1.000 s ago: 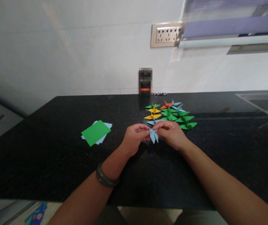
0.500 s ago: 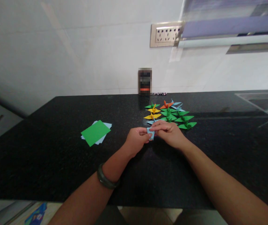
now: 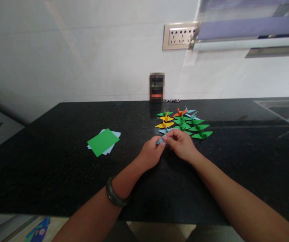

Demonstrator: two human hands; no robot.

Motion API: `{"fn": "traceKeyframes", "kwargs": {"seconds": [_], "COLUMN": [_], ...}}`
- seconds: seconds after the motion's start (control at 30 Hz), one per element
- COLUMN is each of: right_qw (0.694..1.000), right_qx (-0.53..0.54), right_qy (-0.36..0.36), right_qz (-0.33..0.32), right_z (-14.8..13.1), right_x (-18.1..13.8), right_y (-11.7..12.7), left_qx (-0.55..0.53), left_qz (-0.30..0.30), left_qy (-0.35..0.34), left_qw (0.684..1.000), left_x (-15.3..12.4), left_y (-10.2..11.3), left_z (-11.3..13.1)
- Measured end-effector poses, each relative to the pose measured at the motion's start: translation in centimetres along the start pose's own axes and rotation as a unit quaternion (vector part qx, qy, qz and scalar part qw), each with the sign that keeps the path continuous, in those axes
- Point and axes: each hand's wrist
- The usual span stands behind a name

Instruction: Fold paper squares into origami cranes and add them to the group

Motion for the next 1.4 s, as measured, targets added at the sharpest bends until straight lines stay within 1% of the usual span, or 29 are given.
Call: {"fn": "traceKeyframes", "kwargs": {"seconds": [0.13,0.23,0.3,0.37,0.47,0.57,0.63,0.7,0.77,0.8,0.87,0.93,0.97,1.0,1.07,1.13,1.2,1.3,1.4], "right_qw": [0.998,0.997,0.996,0.996,0.998,0.998,0.996,0.993,0.988,0.988,0.992,0.996,0.995,0.994,0.986,0.969,0.948,0.925,0.911], "right_qx": [0.049,0.068,0.062,0.04,0.021,0.053,0.081,0.11,0.144,0.151,0.126,0.068,0.052,0.054,0.101,0.177,0.236,0.283,0.308], "right_qy": [-0.022,-0.041,-0.039,-0.027,-0.014,-0.024,-0.032,-0.038,-0.045,-0.044,-0.021,0.018,0.029,0.025,-0.018,-0.084,-0.132,-0.164,-0.179], "right_qz": [0.025,-0.004,-0.049,-0.076,-0.061,-0.037,-0.011,0.021,0.024,0.015,-0.02,-0.06,-0.076,-0.095,-0.129,-0.154,-0.17,-0.194,-0.21], "right_z": [-0.2,-0.4,-0.5,-0.5,-0.6,-0.8,-0.7,-0.6,-0.4,-0.3,-0.2,-0.3,-0.4,-0.4,-0.4,-0.3,-0.1,0.0,0.0], "right_x": [-0.1,-0.2,-0.3,-0.3,-0.5,-0.7,-0.8,-0.9,-1.0,-1.1,-1.2,-1.3,-1.3,-1.4,-1.4,-1.4,-1.4,-1.5,-1.6], "right_y": [-0.5,-0.4,-0.2,-0.1,-0.1,-0.6,-1.1,-1.6,-2.0,-2.0,-1.9,-1.6,-1.4,-1.3,-1.2,-1.2,-1.3,-1.4,-1.5], "left_qx": [-0.042,-0.047,-0.016,0.031,0.087,0.09,0.041,-0.066,-0.206,-0.257,-0.323,-0.347,-0.348,-0.344,-0.324,-0.305,-0.298,-0.298,-0.309], "left_qz": [0.011,0.018,0.011,-0.004,-0.016,-0.011,0.009,0.048,0.088,0.1,0.115,0.124,0.126,0.128,0.129,0.123,0.106,0.085,0.072], "left_qy": [0.045,0.062,0.042,0.01,-0.032,-0.055,-0.034,0.026,0.097,0.115,0.132,0.13,0.127,0.124,0.108,0.089,0.073,0.053,0.043], "left_qw": [0.998,0.997,0.999,0.999,0.996,0.994,0.999,0.996,0.97,0.954,0.93,0.921,0.92,0.922,0.931,0.94,0.946,0.949,0.947], "left_x": [0.2,0.3,0.3,0.3,0.3,0.3,0.4,0.4,0.6,0.6,0.7,0.8,0.8,0.8,0.8,0.8,0.8,0.8,0.7], "left_y": [0.1,0.5,0.9,1.3,1.8,2.0,1.9,1.7,1.6,1.5,1.6,1.6,1.6,1.6,1.6,1.5,1.5,1.5,1.6], "left_z": [0.0,0.3,0.5,0.6,0.8,1.2,1.3,1.2,1.0,0.8,0.6,0.5,0.5,0.4,0.4,0.3,0.1,-0.2,-0.3]}}
Point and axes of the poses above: each hand's wrist, its own x-axis towards the middle knuckle, its own y-axis out of the back of the hand, z = x × y, and after that the axes turned 8 degrees about -y, right-handed
